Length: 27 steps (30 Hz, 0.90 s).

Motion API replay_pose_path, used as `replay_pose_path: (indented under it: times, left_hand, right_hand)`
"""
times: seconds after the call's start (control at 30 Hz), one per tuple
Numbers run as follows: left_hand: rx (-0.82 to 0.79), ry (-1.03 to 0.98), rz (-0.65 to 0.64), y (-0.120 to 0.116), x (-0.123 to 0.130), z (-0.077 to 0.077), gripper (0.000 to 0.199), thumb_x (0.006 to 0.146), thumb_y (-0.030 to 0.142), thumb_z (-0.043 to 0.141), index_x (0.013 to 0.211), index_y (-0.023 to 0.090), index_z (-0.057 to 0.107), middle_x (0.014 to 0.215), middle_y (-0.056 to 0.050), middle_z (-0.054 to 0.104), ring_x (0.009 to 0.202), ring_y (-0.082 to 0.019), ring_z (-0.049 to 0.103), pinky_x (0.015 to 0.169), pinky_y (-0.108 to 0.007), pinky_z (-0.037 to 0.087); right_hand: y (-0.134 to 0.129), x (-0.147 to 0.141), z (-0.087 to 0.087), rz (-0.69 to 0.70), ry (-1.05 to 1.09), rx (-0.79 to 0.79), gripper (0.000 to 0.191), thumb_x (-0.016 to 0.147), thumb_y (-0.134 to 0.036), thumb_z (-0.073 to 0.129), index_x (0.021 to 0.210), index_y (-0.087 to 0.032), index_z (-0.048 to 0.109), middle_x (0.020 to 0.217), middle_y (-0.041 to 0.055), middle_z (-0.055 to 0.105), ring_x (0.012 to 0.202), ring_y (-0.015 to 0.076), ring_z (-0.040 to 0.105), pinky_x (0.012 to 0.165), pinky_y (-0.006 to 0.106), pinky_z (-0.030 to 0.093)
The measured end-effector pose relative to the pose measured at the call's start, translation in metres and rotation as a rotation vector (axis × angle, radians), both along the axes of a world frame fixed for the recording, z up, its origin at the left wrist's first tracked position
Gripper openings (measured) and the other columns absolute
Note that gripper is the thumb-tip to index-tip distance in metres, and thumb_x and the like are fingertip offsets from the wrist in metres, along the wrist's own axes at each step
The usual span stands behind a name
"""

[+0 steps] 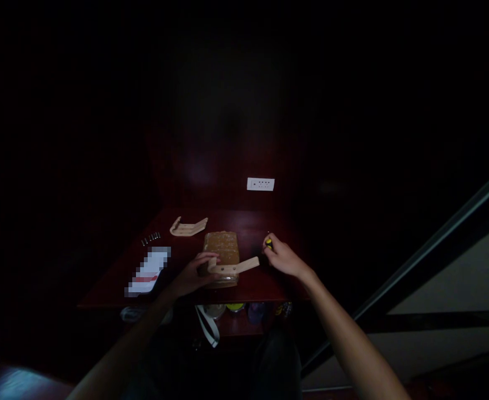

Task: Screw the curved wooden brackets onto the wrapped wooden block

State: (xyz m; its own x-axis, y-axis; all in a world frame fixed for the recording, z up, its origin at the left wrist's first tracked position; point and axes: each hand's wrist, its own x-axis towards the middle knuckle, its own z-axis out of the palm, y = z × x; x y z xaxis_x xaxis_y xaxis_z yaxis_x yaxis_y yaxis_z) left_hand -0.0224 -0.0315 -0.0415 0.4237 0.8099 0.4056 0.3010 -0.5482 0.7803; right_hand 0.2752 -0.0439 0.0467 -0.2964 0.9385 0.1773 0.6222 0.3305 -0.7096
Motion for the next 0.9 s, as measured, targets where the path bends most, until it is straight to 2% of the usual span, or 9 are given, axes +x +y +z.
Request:
replay_pose_path:
  times: [0.07,0.13,0.23,0.3,0.47,0.73,0.83,0.9]
  left_hand:
    - [0.000,-0.006,0.033,-0.001,0.001,0.000,0.036,0.075,0.037,0.070,0.107,0.021,0.065,0.124,-0.008,0.053,0.117,-0.023,0.048,0.101,-0.039,0.039]
    - [0.011,-0.003,0.049,-0.003,0.003,-0.001,0.032,0.075,0.037,0.070,0.103,0.021,0.066,0.125,-0.007,0.053,0.117,-0.023,0.047,0.102,-0.039,0.038]
    - [0.019,-0.002,0.057,-0.004,0.004,-0.003,0.026,0.077,0.036,0.068,0.099,0.022,0.067,0.123,-0.006,0.054,0.116,-0.023,0.047,0.103,-0.040,0.037]
    - [0.022,-0.010,0.056,-0.004,0.005,-0.004,0.026,0.078,0.036,0.067,0.099,0.022,0.066,0.121,-0.006,0.054,0.116,-0.023,0.047,0.102,-0.041,0.038]
    - [0.036,-0.053,0.058,-0.002,0.005,-0.007,0.029,0.076,0.034,0.069,0.101,0.021,0.065,0.115,-0.008,0.055,0.117,-0.024,0.046,0.104,-0.042,0.037]
    - [0.032,-0.043,0.038,-0.001,0.004,-0.008,0.029,0.077,0.033,0.069,0.103,0.020,0.064,0.116,-0.009,0.053,0.116,-0.023,0.046,0.102,-0.040,0.039]
    - [0.033,-0.046,0.037,0.000,0.004,-0.009,0.030,0.076,0.032,0.070,0.102,0.020,0.065,0.116,-0.008,0.053,0.116,-0.023,0.047,0.102,-0.039,0.039]
    - [0.039,-0.049,0.041,0.001,0.005,-0.011,0.031,0.075,0.032,0.071,0.103,0.020,0.065,0.116,-0.008,0.054,0.116,-0.023,0.047,0.102,-0.039,0.039]
  right_hand:
    - [-0.002,-0.001,-0.018,0.003,0.055,-0.071,0.014,0.085,-0.029,0.042,0.093,-0.019,0.046,0.080,0.0004,0.058,0.057,0.0104,0.048,0.055,0.023,0.038]
    - [-0.008,-0.006,-0.031,0.000,0.116,-0.145,0.020,0.087,-0.036,0.042,0.091,-0.018,0.049,0.075,-0.0003,0.056,0.054,0.0095,0.044,0.049,0.022,0.035]
    - [-0.016,-0.015,-0.039,-0.007,0.215,-0.248,0.033,0.089,-0.049,0.039,0.095,-0.019,0.050,0.069,-0.0027,0.052,0.045,0.0081,0.034,0.041,0.021,0.026]
    - [-0.018,-0.020,-0.040,-0.005,0.238,-0.233,0.037,0.087,-0.053,0.041,0.098,-0.019,0.052,0.069,-0.0026,0.053,0.045,0.0083,0.035,0.041,0.021,0.025]
    - [-0.013,-0.024,-0.038,-0.011,0.198,-0.115,0.038,0.086,-0.053,0.045,0.092,-0.017,0.055,0.068,-0.0003,0.054,0.056,0.0115,0.045,0.050,0.023,0.034]
    - [-0.016,-0.024,-0.036,-0.015,0.142,-0.137,0.036,0.087,-0.051,0.044,0.094,-0.018,0.057,0.067,-0.0007,0.054,0.059,0.0130,0.049,0.055,0.025,0.038]
    - [-0.012,-0.017,-0.031,-0.108,0.088,-0.056,0.039,0.086,-0.053,0.044,0.092,-0.018,0.059,0.074,0.0020,0.057,0.067,0.0154,0.053,0.062,0.027,0.041]
    - [-0.006,-0.012,-0.021,-0.241,0.079,0.045,0.040,0.084,-0.055,0.048,0.091,-0.018,0.059,0.079,0.0039,0.059,0.072,0.0170,0.054,0.067,0.029,0.042]
